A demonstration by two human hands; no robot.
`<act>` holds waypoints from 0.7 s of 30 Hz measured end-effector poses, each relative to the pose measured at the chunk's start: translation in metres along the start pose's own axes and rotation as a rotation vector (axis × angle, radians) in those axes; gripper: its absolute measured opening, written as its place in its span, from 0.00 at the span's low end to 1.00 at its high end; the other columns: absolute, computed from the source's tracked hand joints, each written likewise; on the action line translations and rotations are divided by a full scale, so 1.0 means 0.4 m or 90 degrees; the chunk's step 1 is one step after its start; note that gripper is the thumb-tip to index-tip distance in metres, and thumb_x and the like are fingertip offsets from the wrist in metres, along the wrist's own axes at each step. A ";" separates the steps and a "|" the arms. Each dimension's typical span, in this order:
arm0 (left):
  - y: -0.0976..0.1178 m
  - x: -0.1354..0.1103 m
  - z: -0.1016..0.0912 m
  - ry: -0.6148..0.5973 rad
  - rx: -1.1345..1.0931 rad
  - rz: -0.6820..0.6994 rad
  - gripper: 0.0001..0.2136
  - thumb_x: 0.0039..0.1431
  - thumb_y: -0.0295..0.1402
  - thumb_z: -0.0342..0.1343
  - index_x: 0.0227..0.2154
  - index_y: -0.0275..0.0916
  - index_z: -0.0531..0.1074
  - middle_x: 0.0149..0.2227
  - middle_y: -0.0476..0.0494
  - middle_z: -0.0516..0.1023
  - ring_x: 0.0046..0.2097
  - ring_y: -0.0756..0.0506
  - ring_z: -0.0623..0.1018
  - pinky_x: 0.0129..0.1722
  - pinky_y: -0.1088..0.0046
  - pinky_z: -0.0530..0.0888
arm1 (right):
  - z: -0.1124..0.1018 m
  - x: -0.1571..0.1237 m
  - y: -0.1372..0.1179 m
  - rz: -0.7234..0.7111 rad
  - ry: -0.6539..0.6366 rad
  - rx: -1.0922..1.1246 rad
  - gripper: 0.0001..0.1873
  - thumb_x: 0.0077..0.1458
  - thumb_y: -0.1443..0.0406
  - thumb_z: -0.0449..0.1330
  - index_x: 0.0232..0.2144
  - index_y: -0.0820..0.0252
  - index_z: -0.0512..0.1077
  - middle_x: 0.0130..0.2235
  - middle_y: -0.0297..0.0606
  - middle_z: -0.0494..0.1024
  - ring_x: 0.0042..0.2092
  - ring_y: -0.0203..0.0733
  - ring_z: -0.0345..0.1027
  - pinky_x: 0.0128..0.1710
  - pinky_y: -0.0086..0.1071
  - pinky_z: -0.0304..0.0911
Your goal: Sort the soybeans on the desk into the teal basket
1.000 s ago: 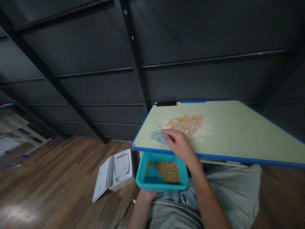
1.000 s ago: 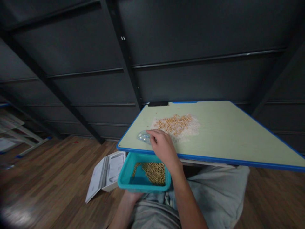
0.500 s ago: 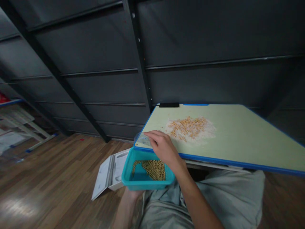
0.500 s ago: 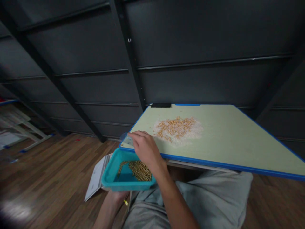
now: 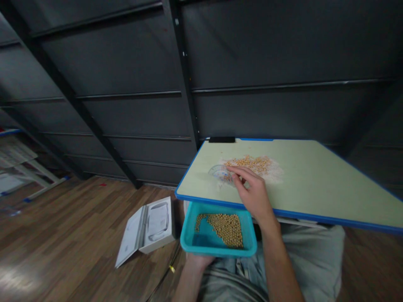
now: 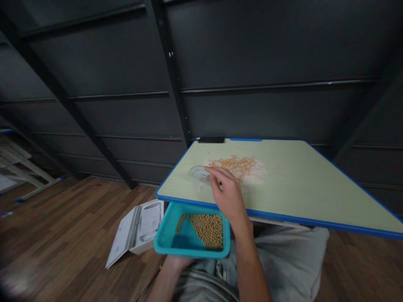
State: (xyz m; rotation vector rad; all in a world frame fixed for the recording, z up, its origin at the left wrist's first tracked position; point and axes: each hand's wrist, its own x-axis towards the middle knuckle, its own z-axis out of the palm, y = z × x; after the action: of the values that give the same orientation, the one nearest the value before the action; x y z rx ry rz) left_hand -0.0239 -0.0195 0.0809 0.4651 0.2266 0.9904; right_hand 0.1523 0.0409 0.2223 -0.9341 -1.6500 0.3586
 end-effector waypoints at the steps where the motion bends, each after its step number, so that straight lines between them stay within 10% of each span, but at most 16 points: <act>1: -0.018 0.006 -0.002 0.000 0.001 0.020 0.20 0.64 0.48 0.48 0.42 0.52 0.85 0.55 0.47 0.84 0.69 0.35 0.70 0.69 0.47 0.62 | -0.027 0.002 0.014 0.011 0.019 -0.013 0.17 0.67 0.68 0.57 0.50 0.50 0.82 0.52 0.41 0.84 0.52 0.48 0.77 0.47 0.42 0.73; 6: -0.077 0.027 -0.014 -0.022 0.018 0.005 0.28 0.67 0.53 0.38 0.44 0.52 0.85 0.53 0.46 0.86 0.67 0.32 0.71 0.64 0.39 0.63 | -0.110 -0.003 0.076 0.104 0.107 -0.012 0.14 0.65 0.63 0.59 0.48 0.54 0.83 0.50 0.44 0.85 0.48 0.50 0.78 0.44 0.44 0.73; 21: -0.081 0.059 -0.018 -0.052 -0.005 -0.068 0.18 0.66 0.44 0.50 0.42 0.45 0.85 0.53 0.41 0.86 0.67 0.34 0.72 0.70 0.43 0.60 | -0.095 -0.002 0.105 0.146 0.043 0.072 0.13 0.62 0.61 0.62 0.46 0.53 0.83 0.50 0.43 0.85 0.50 0.51 0.79 0.51 0.47 0.71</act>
State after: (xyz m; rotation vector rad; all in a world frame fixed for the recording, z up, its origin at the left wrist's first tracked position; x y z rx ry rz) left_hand 0.0103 -0.0126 0.0598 0.4807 0.1720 0.8660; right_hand 0.2037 0.0581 0.2053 -1.0410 -1.4494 0.5650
